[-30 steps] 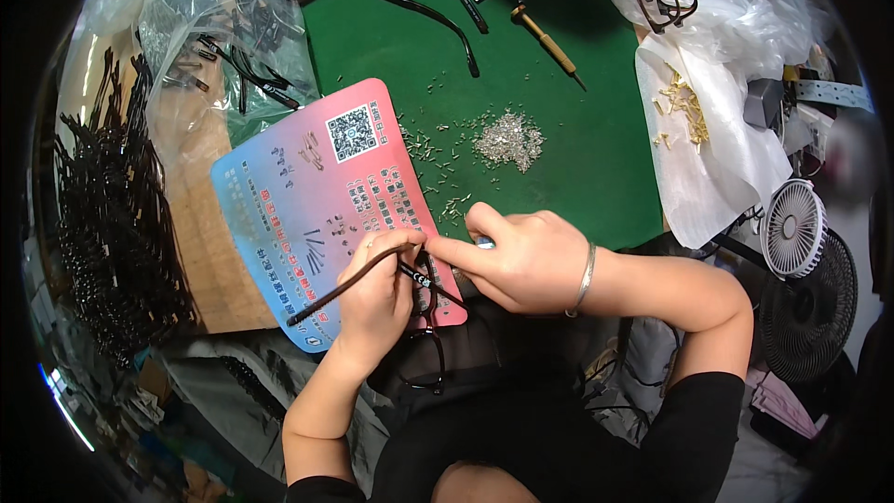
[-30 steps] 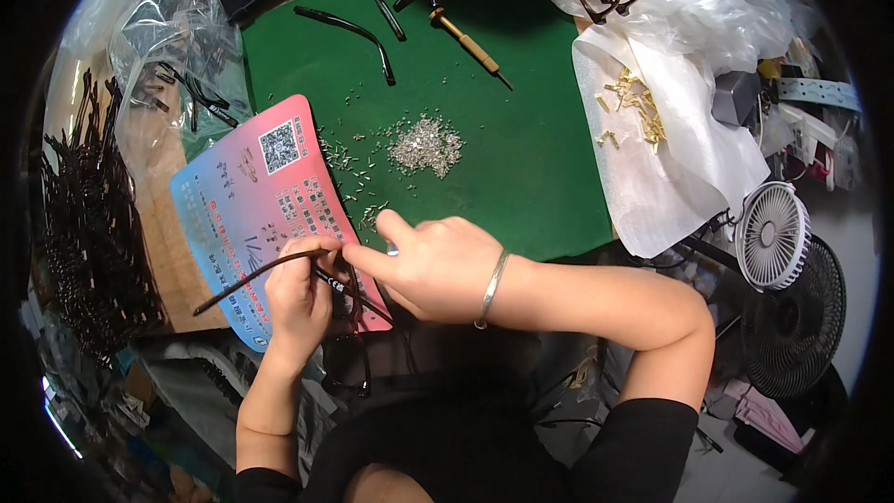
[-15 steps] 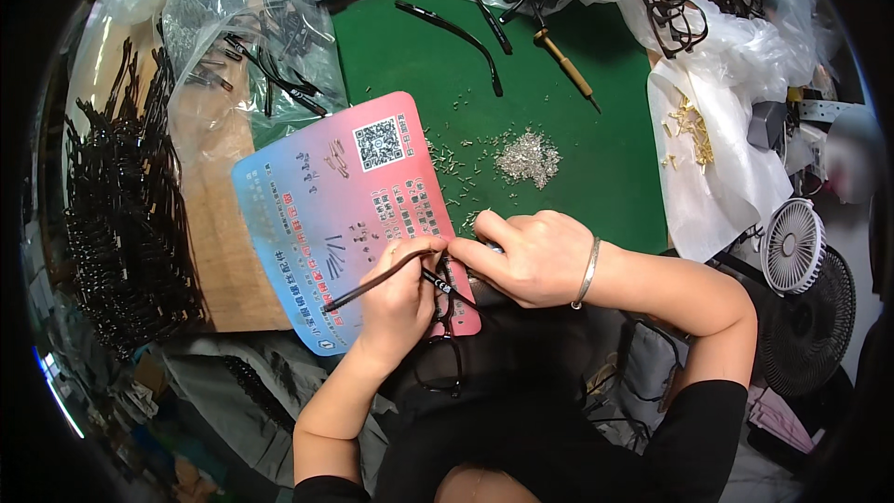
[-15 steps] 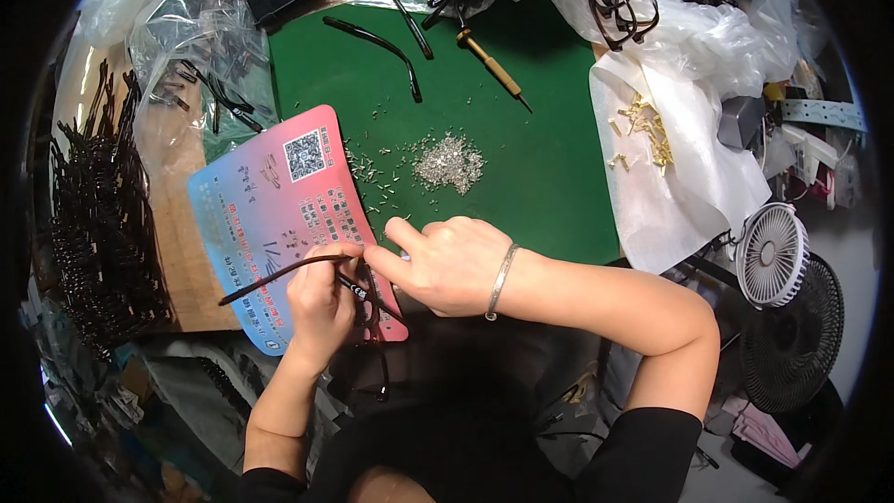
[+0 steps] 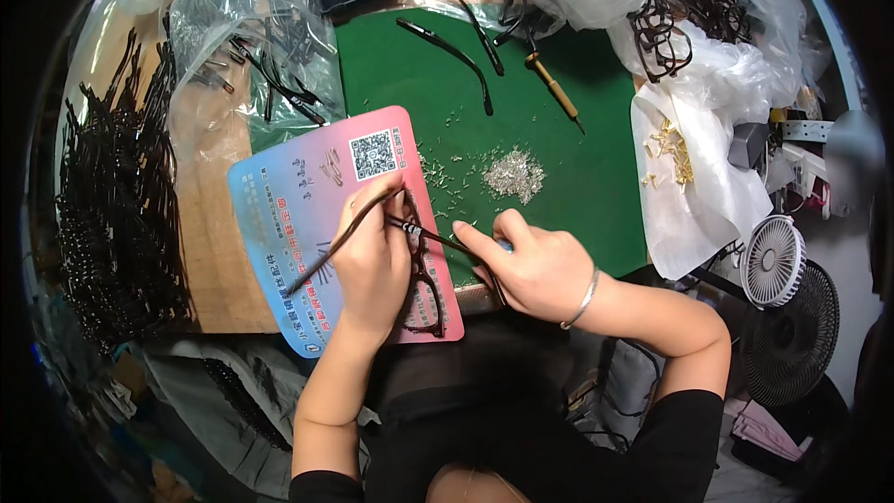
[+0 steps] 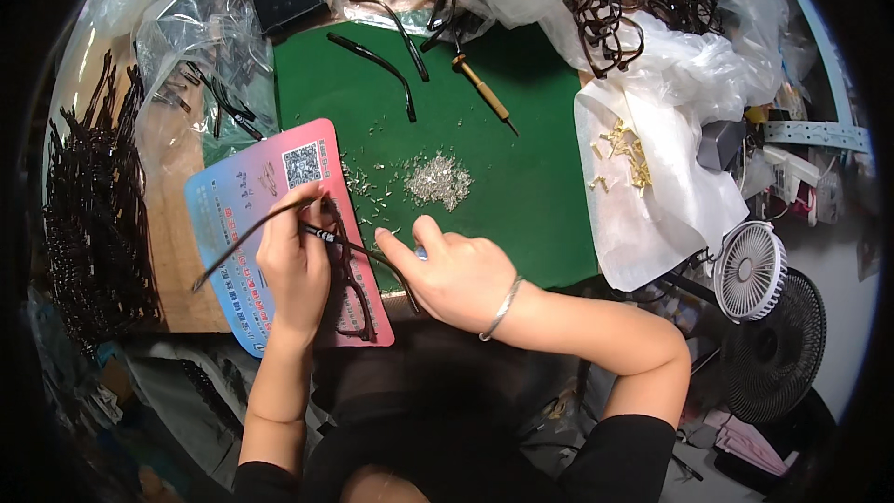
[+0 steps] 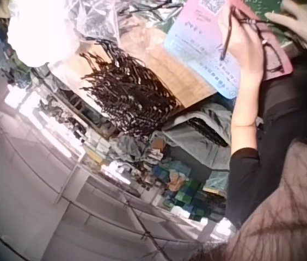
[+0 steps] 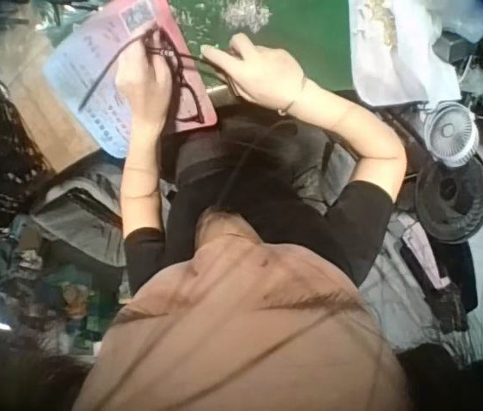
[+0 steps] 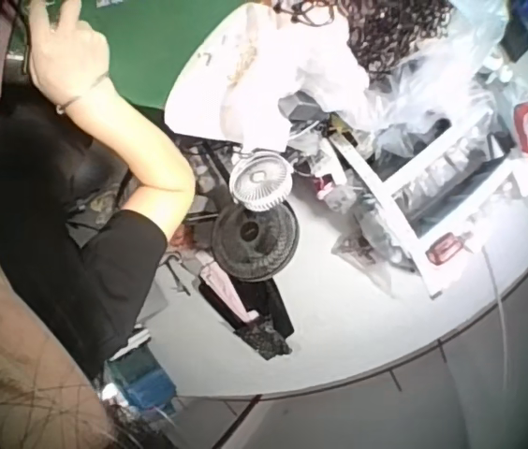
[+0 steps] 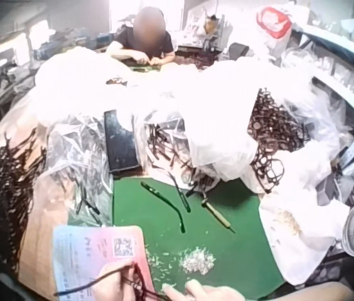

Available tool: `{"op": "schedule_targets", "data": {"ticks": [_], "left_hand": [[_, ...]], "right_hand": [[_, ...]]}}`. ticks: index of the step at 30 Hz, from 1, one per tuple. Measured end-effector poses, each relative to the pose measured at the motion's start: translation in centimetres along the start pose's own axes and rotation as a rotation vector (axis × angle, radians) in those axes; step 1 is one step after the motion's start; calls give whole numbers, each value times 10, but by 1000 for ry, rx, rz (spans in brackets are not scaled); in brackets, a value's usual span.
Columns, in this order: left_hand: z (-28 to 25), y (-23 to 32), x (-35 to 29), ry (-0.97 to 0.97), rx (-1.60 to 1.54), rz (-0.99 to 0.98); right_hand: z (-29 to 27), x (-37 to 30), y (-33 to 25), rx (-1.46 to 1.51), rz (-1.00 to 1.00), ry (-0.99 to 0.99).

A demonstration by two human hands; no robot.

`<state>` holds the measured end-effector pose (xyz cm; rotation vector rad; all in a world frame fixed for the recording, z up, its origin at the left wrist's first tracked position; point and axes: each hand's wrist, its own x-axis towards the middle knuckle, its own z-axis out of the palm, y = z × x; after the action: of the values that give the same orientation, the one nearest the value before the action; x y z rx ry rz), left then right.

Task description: The person assembles eyeglasses by hand at a workbench. They pick up small metal screws and insert them into the hinges of black eyeglass frames, then use a screwdriver to tighten the screws. The process is repeated for multiple frames.

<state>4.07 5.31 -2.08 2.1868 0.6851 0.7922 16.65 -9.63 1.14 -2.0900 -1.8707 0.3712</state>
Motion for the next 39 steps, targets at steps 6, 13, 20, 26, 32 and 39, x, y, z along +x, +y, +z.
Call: {"op": "schedule_targets", "data": {"ticks": [6, 13, 20, 26, 32, 39], "left_hand": [[-39, 1, -27, -58, 84, -48], [-50, 16, -54, -144, -269, -185], [-43, 15, -81, -349, 26, 413], [-36, 13, -79, -262, 95, 328], [-28, 1, -79, -183, 45, 377], [-33, -1, -71, -246, 11, 369]], "right_hand": [[-17, -17, 2, 135, 157, -88], [-3, -17, -1, 30, 168, 24], [5, -18, -6, -104, 158, 68], [5, -16, -8, -114, 209, 53], [7, -14, -9, -210, 169, 22], [-10, -22, -18, 347, 43, -141]]}}
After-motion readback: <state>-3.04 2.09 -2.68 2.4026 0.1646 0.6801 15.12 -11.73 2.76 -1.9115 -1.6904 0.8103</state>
